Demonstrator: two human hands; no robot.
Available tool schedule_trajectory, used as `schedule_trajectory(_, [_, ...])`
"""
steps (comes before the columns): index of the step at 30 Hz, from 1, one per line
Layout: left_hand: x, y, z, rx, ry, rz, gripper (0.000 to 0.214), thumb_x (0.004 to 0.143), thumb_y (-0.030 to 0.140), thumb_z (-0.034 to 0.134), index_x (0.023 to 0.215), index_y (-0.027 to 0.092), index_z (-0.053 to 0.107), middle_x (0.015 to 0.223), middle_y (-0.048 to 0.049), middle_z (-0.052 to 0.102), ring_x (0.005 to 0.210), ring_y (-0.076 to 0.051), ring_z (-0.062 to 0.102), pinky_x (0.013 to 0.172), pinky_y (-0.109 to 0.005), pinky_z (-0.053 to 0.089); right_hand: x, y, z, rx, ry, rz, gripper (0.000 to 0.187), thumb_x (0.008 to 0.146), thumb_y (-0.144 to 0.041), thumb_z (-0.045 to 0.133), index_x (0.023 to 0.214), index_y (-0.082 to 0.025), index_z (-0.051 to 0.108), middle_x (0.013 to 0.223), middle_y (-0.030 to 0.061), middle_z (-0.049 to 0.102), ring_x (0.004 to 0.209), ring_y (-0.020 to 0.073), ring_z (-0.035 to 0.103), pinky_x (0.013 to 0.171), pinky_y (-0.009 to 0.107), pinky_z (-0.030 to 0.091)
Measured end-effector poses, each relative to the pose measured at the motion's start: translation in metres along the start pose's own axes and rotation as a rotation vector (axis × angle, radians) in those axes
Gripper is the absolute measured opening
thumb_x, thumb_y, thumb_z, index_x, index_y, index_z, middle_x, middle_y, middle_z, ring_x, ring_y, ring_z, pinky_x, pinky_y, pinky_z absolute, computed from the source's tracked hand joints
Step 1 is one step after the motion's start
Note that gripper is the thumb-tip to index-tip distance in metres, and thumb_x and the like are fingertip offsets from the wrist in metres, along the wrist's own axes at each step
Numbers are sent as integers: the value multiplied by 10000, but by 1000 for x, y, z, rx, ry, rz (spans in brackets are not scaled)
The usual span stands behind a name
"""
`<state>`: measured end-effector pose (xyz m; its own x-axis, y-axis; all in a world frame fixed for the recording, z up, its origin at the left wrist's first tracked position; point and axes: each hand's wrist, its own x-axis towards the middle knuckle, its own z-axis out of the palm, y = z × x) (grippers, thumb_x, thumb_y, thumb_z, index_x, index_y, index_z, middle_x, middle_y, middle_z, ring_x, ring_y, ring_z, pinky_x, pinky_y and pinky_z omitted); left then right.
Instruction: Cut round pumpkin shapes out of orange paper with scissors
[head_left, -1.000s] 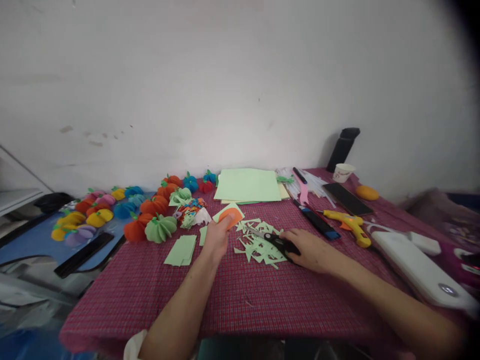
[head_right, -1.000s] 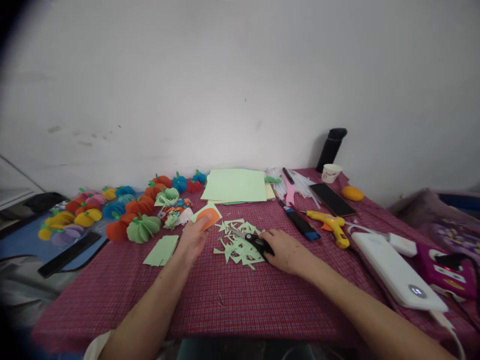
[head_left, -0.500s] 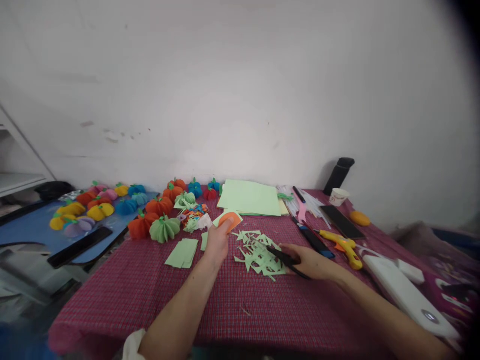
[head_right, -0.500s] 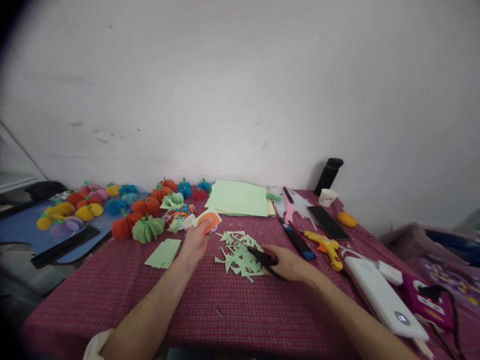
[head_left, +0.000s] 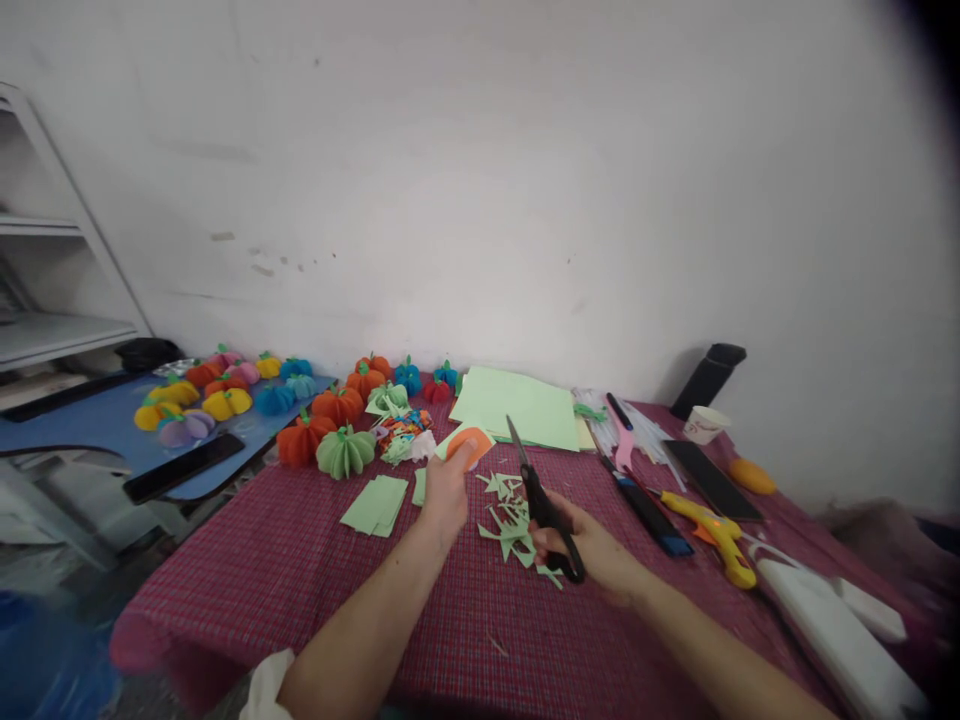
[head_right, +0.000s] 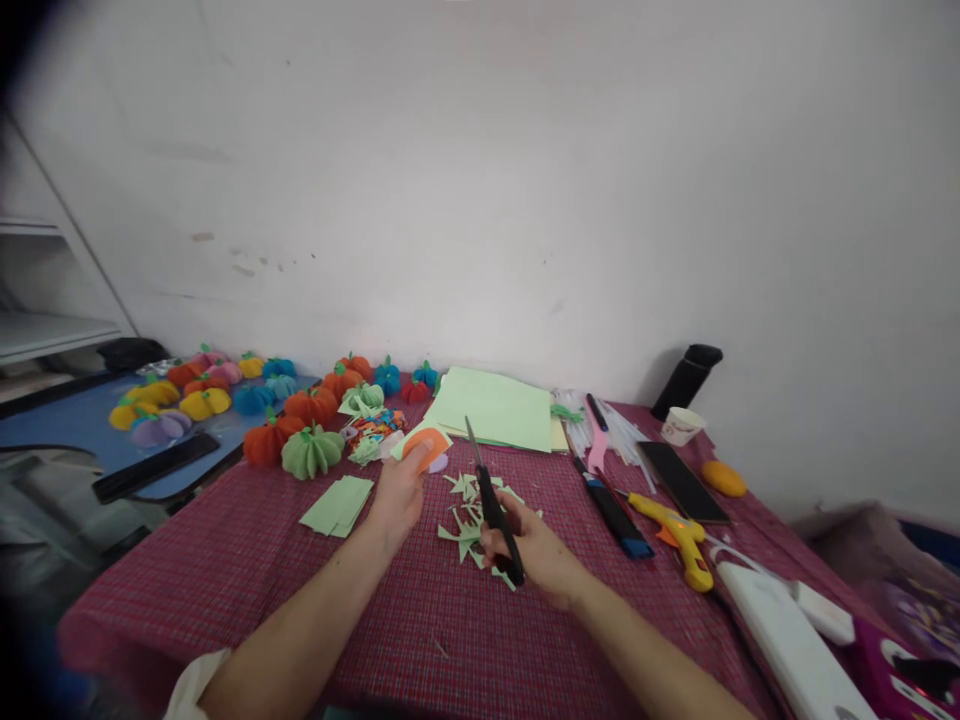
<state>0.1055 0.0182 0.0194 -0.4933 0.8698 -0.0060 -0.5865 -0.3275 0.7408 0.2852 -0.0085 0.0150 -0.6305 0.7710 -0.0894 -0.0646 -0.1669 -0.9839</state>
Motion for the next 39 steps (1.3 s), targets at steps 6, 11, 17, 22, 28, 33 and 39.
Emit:
schedule_trajectory(6, [-6,3,4,-50,-59,-12,164,577,208,668,693,103,621,644,-31,646,611,-133,599,651,-264,461,1,12,0,76,-61,-64,246,792,-346,519,982,-199,467,732,-9,460,648,96,468,657,266,386])
schedule_trajectory(11, [-14,2,7,-41,-80,-58,153,596,223,655,678,97,624,649,-43,647,582,-135,592,622,-265,458,1,22,5,33,-123,-81,376,796,-362,513,1118,-206,399,779,7,453,669,101,451,661,270,385])
schedule_trajectory(17, [-21,-4,5,-10,-96,-115,170,610,257,648,659,97,613,636,-51,644,573,-152,593,612,-285,462,1,19,7,-17,-100,-143,405,791,-415,497,1120,-204,391,734,-1,432,630,98,420,565,229,383])
schedule_trajectory(22, [-26,-8,6,-6,-114,-128,200,607,278,649,686,98,612,674,-69,651,603,-170,601,589,-281,462,-3,15,9,-51,-100,-150,389,800,-422,479,1109,-201,396,713,-4,434,612,94,426,546,216,375])
schedule_trajectory(28, [-30,-5,10,-2,-103,-145,177,594,276,653,634,111,604,630,-46,643,570,-156,592,577,-270,454,-4,17,9,-76,-75,-157,407,804,-424,470,1134,-202,384,709,2,450,597,95,435,505,203,366])
schedule_trajectory(33, [-30,-4,11,-15,-106,-137,172,598,259,653,650,102,605,638,-48,640,578,-150,589,600,-271,452,-2,16,9,-84,-62,-148,428,799,-438,473,1141,-197,380,701,0,455,572,85,438,460,184,340])
schedule_trajectory(39, [-30,-7,10,-26,-101,-138,142,607,241,648,649,111,609,610,-22,629,545,-130,573,602,-265,451,-2,13,13,-64,-44,-132,491,783,-456,491,1176,-198,349,676,-12,452,552,77,433,462,182,342])
